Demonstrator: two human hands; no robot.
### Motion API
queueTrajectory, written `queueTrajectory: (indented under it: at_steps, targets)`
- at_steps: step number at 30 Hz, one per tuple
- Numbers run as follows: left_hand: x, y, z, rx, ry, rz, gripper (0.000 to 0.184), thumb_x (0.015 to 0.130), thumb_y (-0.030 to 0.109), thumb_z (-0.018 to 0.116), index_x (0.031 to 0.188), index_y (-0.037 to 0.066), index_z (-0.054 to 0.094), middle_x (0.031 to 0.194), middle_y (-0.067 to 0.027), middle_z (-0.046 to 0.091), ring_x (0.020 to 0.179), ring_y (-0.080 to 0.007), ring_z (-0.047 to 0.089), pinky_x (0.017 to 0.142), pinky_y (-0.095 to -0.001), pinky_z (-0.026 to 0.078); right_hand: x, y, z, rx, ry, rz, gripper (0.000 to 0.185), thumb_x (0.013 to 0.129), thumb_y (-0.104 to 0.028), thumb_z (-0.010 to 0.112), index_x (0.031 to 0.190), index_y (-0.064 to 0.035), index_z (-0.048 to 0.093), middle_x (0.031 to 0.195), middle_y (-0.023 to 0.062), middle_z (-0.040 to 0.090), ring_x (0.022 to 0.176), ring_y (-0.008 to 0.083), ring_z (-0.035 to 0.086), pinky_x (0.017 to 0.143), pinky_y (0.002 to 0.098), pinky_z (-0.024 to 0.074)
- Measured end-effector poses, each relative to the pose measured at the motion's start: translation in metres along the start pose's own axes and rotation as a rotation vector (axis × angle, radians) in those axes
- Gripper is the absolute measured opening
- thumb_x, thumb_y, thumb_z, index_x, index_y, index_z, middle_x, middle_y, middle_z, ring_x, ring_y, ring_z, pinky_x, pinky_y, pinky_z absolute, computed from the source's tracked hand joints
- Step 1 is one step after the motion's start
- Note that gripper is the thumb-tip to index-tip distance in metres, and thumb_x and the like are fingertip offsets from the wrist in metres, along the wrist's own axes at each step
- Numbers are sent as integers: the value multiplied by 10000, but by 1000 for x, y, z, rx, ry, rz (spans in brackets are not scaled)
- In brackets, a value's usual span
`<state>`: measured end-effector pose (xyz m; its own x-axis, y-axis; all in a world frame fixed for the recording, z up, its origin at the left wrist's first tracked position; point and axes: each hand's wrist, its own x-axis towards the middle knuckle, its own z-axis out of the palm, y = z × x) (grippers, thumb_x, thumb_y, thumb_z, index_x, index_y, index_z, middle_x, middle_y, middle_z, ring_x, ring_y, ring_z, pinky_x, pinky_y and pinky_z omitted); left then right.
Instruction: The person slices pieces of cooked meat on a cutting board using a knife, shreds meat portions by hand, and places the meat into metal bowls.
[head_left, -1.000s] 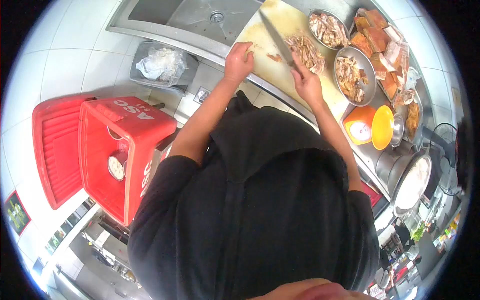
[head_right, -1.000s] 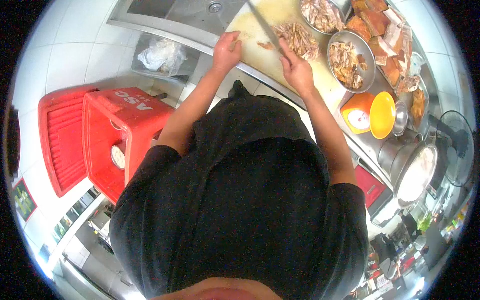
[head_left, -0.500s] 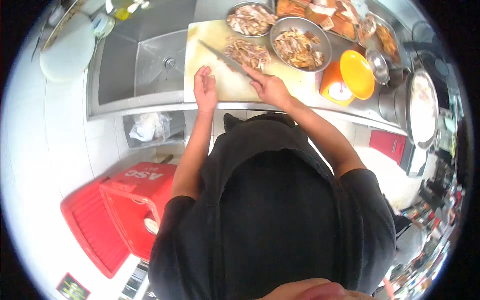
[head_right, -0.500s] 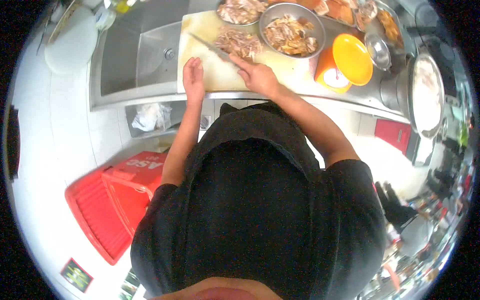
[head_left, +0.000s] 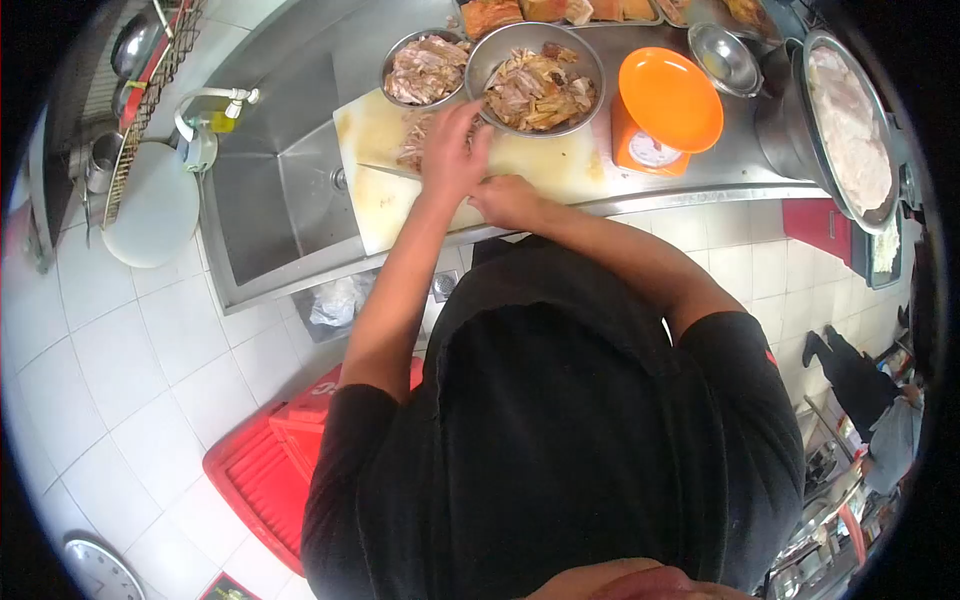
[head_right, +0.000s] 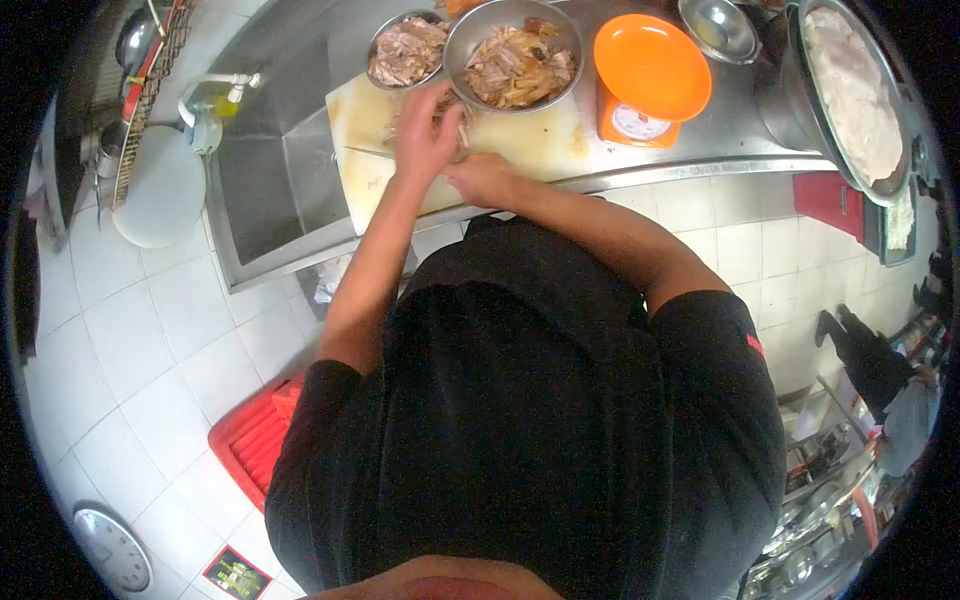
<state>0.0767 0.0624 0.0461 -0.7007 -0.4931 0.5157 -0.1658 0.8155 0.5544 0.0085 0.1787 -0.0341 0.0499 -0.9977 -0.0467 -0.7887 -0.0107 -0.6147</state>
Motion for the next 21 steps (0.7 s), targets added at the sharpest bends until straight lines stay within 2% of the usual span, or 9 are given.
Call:
queueTrajectory:
  at_steps: [3, 6, 7, 9, 12, 16, 19, 21]
  targets:
    - [37, 5, 42, 9, -244, 84, 358, 871, 130, 764, 1216, 59, 700, 1201, -173, 694, 1132, -383, 660, 977, -479, 535, 10, 7, 7, 14, -68, 31, 296, 968, -234, 630, 1202, -77, 720, 1023, 209, 766, 942, 404, 745, 838, 528, 578]
    - [61, 9, 77, 81, -477, 97, 338, 858, 106, 737, 1192, 62, 719, 1195, -175, 702, 1131, -389, 663, 968, -488, 542, 3, 1, -2, 155, 161, 30, 288, 943, -225, 631, 1143, -45, 732, 1058, 223, 762, 965, 398, 747, 846, 519, 582]
    - [68, 10, 87, 116, -547, 96, 334, 854, 92, 722, 1187, 60, 725, 1195, -180, 703, 1130, -396, 663, 965, -492, 544, 5, 5, 0, 159, 116, 28, 297, 940, -192, 609, 1160, -26, 718, 1065, 237, 757, 964, 408, 749, 843, 526, 587]
    - [70, 4, 107, 144, -578, 63, 335, 834, 66, 707, 1169, 64, 724, 1166, -190, 709, 1109, -407, 668, 953, -499, 549, 10, 11, 3, 166, 30, 25, 320, 934, -125, 565, 1194, 13, 690, 1079, 266, 748, 961, 429, 753, 837, 540, 599]
    - [72, -7, 122, 161, -631, 20, 312, 829, 65, 696, 1140, 58, 729, 1134, -191, 722, 1087, -401, 683, 941, -507, 558, 9, 15, -10, 145, -50, -14, 284, 872, -175, 617, 1056, 6, 737, 1002, 238, 762, 882, 429, 748, 776, 522, 596]
    - [78, -11, 124, 193, -678, 17, 322, 830, 73, 675, 1146, 63, 731, 1108, -207, 729, 1066, -406, 694, 932, -523, 563, 7, 11, -22, 146, -76, 9, 279, 838, -133, 607, 1045, -1, 740, 978, 240, 763, 846, 432, 750, 740, 538, 595]
    - [81, 2, 114, 226, -696, -76, 352, 819, 55, 656, 1164, 60, 725, 1060, -216, 738, 1029, -419, 701, 917, -530, 566, 8, 7, -31, 102, -89, -25, 269, 840, -119, 605, 1042, -5, 741, 982, 242, 761, 852, 424, 753, 734, 542, 595]
    - [81, -3, 111, 180, -615, -64, 334, 818, 71, 700, 1151, 54, 707, 1042, -221, 731, 988, -397, 711, 880, -496, 574, 8, 7, -38, 86, -121, -47, 262, 846, -117, 604, 1042, -7, 740, 992, 242, 760, 864, 419, 755, 737, 542, 594]
